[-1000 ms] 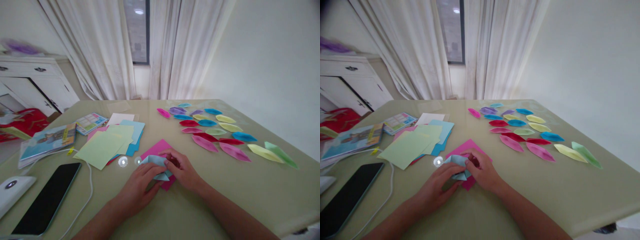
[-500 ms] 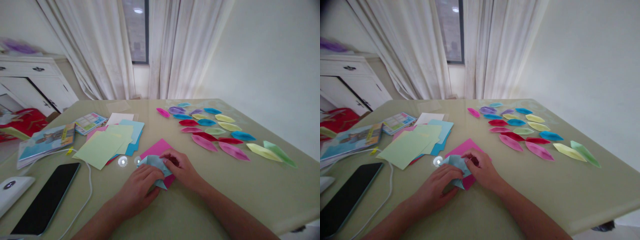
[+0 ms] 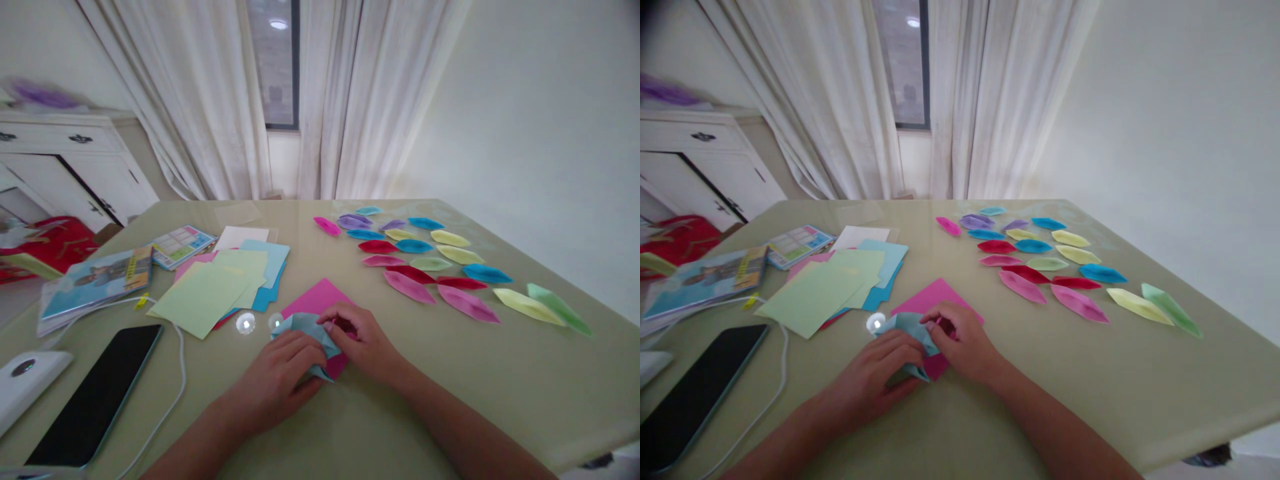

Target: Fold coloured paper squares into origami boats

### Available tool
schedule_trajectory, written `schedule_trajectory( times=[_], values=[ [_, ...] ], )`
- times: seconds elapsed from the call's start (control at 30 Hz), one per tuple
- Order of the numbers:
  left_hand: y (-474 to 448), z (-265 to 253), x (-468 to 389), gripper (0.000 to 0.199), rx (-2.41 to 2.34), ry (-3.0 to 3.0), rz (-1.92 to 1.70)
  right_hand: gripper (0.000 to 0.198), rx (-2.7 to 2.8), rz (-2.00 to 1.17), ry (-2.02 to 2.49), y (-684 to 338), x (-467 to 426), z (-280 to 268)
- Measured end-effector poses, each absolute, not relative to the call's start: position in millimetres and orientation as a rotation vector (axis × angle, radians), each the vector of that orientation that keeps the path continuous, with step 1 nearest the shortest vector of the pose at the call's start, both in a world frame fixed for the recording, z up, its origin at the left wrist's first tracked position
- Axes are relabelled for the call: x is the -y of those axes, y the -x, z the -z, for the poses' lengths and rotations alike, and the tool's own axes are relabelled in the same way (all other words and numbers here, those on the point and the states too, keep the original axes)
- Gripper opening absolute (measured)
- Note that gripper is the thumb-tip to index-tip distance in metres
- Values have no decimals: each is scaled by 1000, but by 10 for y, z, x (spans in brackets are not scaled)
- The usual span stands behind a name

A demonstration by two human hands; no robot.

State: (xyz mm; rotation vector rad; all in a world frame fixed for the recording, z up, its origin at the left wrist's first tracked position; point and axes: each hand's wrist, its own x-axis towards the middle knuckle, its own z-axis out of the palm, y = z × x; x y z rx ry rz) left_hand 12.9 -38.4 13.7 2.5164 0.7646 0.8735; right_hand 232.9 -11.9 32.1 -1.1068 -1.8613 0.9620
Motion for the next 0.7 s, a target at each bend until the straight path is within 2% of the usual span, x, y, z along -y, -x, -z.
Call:
schedule_trajectory(
  times=[0.7],
  values=[
    [-183,-144,373,19,-773,-2663,-927,17,1866,-973,1110,-2307,132,-290]
  ],
)
